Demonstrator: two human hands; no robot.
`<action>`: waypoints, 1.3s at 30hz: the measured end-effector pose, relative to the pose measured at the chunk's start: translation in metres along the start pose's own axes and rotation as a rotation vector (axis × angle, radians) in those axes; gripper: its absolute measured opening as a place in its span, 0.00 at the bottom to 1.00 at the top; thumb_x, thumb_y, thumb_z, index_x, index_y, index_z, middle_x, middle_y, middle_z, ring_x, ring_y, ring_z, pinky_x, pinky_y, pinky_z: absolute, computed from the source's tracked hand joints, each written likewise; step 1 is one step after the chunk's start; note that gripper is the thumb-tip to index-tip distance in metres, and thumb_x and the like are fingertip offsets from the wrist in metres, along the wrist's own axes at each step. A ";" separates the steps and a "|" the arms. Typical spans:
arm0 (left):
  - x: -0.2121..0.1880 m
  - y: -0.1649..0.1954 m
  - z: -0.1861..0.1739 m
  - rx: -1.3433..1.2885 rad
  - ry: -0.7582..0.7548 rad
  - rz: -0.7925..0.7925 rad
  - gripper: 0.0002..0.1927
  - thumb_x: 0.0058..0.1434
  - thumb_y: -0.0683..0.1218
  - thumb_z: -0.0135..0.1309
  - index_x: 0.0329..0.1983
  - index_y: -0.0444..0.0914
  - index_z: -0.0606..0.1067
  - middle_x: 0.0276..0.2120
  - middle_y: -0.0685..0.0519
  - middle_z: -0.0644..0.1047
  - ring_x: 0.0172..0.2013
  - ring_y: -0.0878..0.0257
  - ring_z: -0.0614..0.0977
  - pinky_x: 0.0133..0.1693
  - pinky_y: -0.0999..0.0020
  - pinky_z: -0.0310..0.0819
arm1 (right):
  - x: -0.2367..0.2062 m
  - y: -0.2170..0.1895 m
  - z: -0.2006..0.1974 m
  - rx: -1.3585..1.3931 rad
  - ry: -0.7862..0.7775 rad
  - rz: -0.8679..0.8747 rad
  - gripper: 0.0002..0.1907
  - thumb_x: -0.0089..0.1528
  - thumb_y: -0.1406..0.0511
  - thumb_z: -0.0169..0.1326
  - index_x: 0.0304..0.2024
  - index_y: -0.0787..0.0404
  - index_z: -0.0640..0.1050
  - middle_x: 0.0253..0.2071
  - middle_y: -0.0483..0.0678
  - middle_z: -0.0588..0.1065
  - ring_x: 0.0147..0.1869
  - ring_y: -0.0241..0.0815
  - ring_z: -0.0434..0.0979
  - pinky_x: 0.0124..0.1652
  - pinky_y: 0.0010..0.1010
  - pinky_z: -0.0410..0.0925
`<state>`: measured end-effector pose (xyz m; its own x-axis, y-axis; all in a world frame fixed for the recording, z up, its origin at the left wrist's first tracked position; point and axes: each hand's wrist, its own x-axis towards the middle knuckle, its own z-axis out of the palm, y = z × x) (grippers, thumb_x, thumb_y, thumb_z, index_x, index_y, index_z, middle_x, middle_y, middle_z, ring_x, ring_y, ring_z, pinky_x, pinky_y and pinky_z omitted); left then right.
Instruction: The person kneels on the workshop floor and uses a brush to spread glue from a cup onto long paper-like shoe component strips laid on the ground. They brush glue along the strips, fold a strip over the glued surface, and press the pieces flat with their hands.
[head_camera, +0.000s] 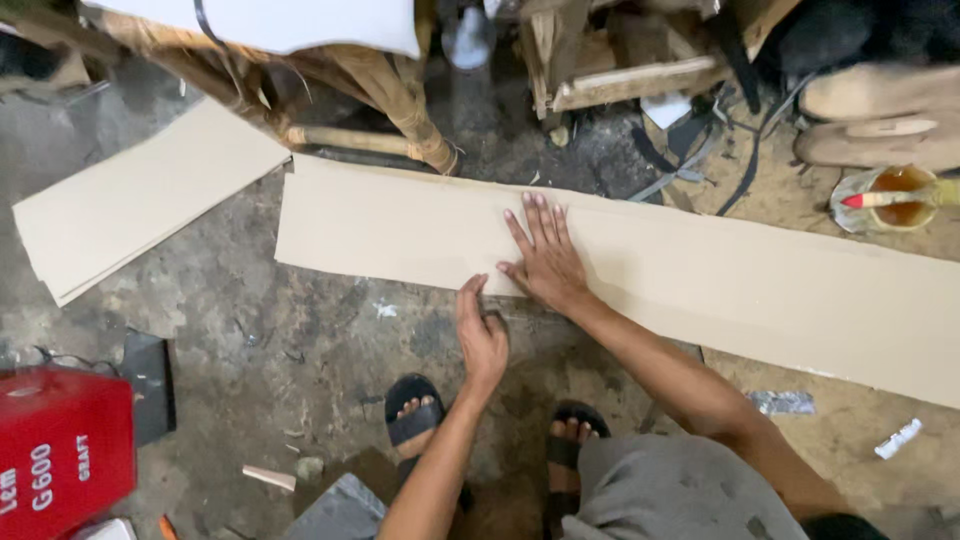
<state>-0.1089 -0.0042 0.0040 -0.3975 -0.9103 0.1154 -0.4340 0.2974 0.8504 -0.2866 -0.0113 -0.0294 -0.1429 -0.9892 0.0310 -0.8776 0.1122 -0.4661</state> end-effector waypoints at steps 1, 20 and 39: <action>0.001 0.002 0.000 -0.016 0.007 -0.001 0.33 0.49 0.28 0.38 0.61 0.29 0.69 0.57 0.36 0.72 0.60 0.40 0.74 0.65 0.52 0.64 | 0.000 0.002 -0.001 0.021 0.044 -0.016 0.46 0.67 0.42 0.43 0.78 0.56 0.48 0.79 0.64 0.38 0.83 0.65 0.33 0.74 0.57 0.33; 0.013 -0.046 0.099 -0.240 -0.291 -0.319 0.20 0.63 0.37 0.52 0.59 0.32 0.73 0.43 0.45 0.80 0.42 0.59 0.82 0.47 0.66 0.77 | -0.073 0.088 -0.050 -0.099 0.373 0.353 0.42 0.73 0.48 0.41 0.78 0.64 0.44 0.80 0.67 0.36 0.84 0.69 0.31 0.75 0.61 0.31; 0.119 -0.066 0.032 0.047 -0.219 -0.221 0.09 0.59 0.42 0.65 0.36 0.31 0.79 0.26 0.50 0.81 0.26 0.67 0.78 0.31 0.70 0.73 | -0.053 0.029 -0.032 -0.020 0.251 0.284 0.40 0.70 0.48 0.43 0.79 0.56 0.49 0.80 0.62 0.38 0.84 0.64 0.34 0.75 0.56 0.33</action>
<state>-0.1537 -0.1223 -0.0549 -0.4515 -0.8723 -0.1875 -0.5641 0.1162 0.8175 -0.3189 0.0471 -0.0165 -0.4873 -0.8650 0.1200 -0.7952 0.3827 -0.4703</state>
